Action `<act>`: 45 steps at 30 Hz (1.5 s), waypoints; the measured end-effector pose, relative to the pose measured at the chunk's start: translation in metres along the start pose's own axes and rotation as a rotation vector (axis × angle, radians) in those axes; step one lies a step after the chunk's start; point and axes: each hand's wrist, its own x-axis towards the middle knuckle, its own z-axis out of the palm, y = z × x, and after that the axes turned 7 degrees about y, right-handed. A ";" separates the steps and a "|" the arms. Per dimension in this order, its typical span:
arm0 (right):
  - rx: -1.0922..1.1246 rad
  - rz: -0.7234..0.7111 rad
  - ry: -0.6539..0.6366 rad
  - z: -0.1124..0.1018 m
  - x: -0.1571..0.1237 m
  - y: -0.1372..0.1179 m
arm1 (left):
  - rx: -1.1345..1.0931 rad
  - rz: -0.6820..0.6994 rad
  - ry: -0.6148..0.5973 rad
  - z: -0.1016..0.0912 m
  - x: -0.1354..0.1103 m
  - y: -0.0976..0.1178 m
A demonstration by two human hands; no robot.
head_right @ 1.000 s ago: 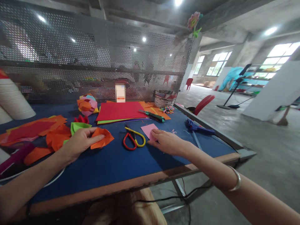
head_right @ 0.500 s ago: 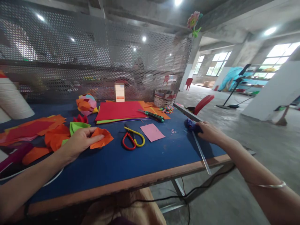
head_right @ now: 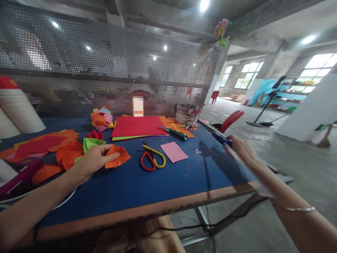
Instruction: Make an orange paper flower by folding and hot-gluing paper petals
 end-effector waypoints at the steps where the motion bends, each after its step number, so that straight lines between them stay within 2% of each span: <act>1: 0.061 0.111 0.007 -0.005 0.000 -0.009 | -0.019 -0.017 0.001 0.001 0.000 0.001; 2: 0.151 0.200 0.036 -0.011 -0.001 -0.021 | -0.034 -0.030 0.005 0.002 -0.001 0.003; 4: 0.353 0.304 -0.018 -0.023 -0.002 -0.049 | -0.058 -0.054 0.007 0.004 -0.001 0.005; 5: 0.457 0.296 -0.013 -0.029 -0.004 -0.065 | -0.065 -0.063 0.005 0.005 -0.001 0.006; 7: 0.667 0.188 0.003 -0.042 -0.008 -0.099 | -0.081 -0.072 0.002 0.007 0.002 0.005; 8: 0.774 0.142 -0.040 -0.048 -0.010 -0.115 | -0.084 -0.072 -0.002 0.007 0.004 0.004; 11: 1.145 0.092 -0.255 -0.067 -0.018 -0.158 | -0.086 -0.055 -0.018 0.006 0.011 0.000; 13: 1.385 0.086 -0.475 -0.079 -0.023 -0.178 | -0.091 -0.057 -0.019 0.003 0.014 -0.002; 16: 1.515 0.103 -0.737 -0.094 -0.033 -0.193 | -0.107 -0.065 -0.007 0.000 0.015 -0.003; 18: 1.528 0.085 -0.793 -0.099 -0.041 -0.195 | -0.098 -0.060 -0.009 -0.001 0.014 -0.002; 20: 1.474 0.042 -0.772 -0.100 -0.047 -0.195 | -0.090 -0.052 -0.012 -0.001 0.013 -0.002; 22: 1.363 -0.008 -0.684 -0.096 -0.049 -0.196 | -0.089 -0.048 -0.013 0.001 0.013 -0.001; 26: 1.234 -0.172 -0.369 -0.077 -0.043 -0.209 | -0.060 -0.038 0.004 0.005 0.016 0.003; 29: 1.189 -0.332 -0.197 -0.055 -0.034 -0.223 | -0.029 -0.028 0.030 0.009 0.020 0.004; 32: 1.096 -0.384 -0.123 -0.034 -0.029 -0.233 | -0.046 -0.060 0.045 0.012 0.025 0.003; 35: 1.019 -0.447 -0.082 -0.023 -0.028 -0.236 | -0.044 -0.083 0.047 0.014 0.026 0.002; 38: 1.004 -0.512 -0.068 -0.018 -0.029 -0.237 | -0.020 -0.086 0.035 0.015 0.024 0.000; 45: 0.974 -0.549 -0.109 -0.013 -0.033 -0.235 | 0.005 -0.076 0.035 0.015 0.022 0.000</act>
